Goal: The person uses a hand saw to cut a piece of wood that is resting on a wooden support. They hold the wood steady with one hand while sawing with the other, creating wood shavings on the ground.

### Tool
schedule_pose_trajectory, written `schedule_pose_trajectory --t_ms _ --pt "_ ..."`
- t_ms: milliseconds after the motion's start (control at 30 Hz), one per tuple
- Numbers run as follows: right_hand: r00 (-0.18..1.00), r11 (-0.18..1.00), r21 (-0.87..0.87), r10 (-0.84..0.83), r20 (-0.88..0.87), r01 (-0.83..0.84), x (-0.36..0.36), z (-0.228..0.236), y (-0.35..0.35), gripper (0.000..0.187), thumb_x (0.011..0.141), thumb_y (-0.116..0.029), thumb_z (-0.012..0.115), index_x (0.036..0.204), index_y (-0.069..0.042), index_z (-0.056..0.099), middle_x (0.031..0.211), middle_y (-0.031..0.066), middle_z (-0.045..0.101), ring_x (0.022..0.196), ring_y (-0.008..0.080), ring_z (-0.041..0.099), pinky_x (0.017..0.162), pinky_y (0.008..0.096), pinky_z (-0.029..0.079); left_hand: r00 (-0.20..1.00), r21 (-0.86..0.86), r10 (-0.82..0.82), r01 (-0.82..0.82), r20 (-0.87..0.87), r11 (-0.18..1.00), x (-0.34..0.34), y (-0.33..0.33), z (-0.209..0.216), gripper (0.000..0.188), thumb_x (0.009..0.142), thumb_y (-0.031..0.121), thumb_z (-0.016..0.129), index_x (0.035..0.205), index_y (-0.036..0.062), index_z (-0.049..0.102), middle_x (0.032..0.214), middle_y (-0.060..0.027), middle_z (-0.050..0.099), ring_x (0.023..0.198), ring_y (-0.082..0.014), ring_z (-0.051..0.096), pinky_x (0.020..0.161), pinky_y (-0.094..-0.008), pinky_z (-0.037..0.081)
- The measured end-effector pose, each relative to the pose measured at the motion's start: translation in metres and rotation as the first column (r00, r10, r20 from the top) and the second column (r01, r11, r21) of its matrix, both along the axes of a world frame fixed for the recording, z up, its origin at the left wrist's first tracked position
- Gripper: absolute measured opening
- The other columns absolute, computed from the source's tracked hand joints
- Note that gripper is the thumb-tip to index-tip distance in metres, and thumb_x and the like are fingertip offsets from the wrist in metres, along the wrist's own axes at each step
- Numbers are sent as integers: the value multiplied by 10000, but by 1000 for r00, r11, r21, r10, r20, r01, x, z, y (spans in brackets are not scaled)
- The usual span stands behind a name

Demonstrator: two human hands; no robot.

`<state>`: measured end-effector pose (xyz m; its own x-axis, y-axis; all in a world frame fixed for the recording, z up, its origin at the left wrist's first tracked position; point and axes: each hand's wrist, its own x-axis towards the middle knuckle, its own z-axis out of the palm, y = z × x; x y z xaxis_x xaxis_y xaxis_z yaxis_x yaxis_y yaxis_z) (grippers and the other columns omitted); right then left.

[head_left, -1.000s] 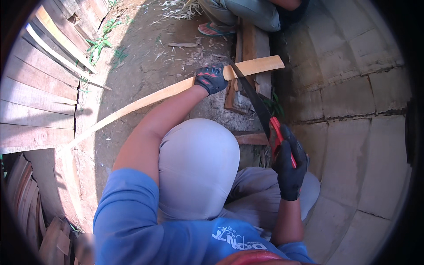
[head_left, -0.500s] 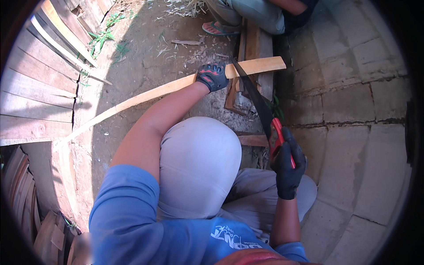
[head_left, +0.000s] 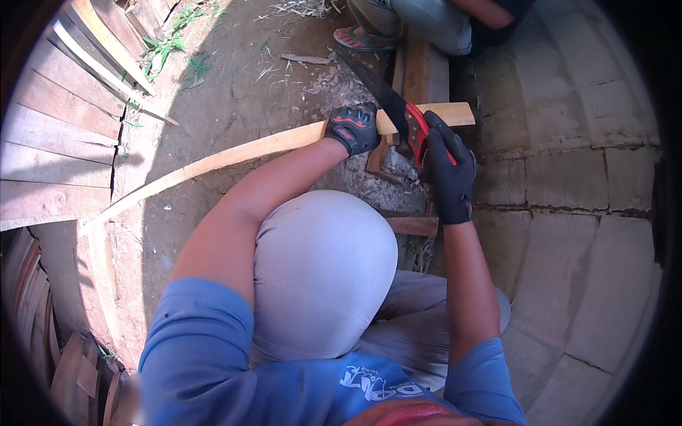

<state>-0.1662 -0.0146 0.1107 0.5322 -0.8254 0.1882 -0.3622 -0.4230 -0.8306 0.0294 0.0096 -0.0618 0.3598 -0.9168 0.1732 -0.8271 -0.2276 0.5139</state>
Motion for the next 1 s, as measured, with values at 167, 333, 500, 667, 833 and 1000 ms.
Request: schedule_pose_trajectory --t_ms 167,333,500,667,833,1000 --pt "996 994 -61 -89 -6 88 46 -58 -48 393 1030 -294 646 1345 -81 747 1216 162 787 1135 252 748 1003 375 544 999 66 -32 32 -6 997 0 1 5 458 854 393 756 1163 64 678 1109 -210 749 1025 -407 743 899 -531 579" --pt "996 994 -80 -80 -25 78 50 -66 -51 400 1038 -299 635 1360 -87 739 1215 169 786 1148 238 745 1002 366 540 1000 49 -21 22 -12 999 2 1 0 456 857 390 751 1168 66 672 1108 -208 749 1028 -406 743 905 -525 579" --pt "998 995 -82 -55 30 57 45 -67 -39 401 1052 -283 626 1392 -94 724 1226 155 787 1159 226 734 999 353 534 1000 42 -7 8 -18 999 1 1 3 430 858 390 749 1147 79 680 1111 -199 751 1036 -395 747 898 -522 583" --pt "997 997 -27 -68 -24 67 43 -62 -30 409 1079 -292 604 1421 -90 704 1284 138 769 1190 230 715 1037 353 518 1000 58 -20 20 1 998 0 2 7 424 860 391 746 1144 83 679 1108 -198 751 1030 -388 750 893 -521 585" --pt "999 999 -6 -38 9 38 40 -65 -15 410 1104 -279 568 1448 -87 681 1358 146 736 1249 235 688 1082 357 496 1000 83 -22 23 -20 996 1 2 7 420 871 379 726 1157 74 682 1118 -205 751 1040 -398 746 903 -518 585" --pt "995 995 32 -97 15 96 27 -59 -5 409 1103 -269 567 1436 -62 683 1378 163 725 1286 253 673 1101 369 489 999 108 -34 35 -14 994 3 0 2 422 881 380 706 1174 76 697 1124 -219 750 1056 -403 741 914 -519 584"
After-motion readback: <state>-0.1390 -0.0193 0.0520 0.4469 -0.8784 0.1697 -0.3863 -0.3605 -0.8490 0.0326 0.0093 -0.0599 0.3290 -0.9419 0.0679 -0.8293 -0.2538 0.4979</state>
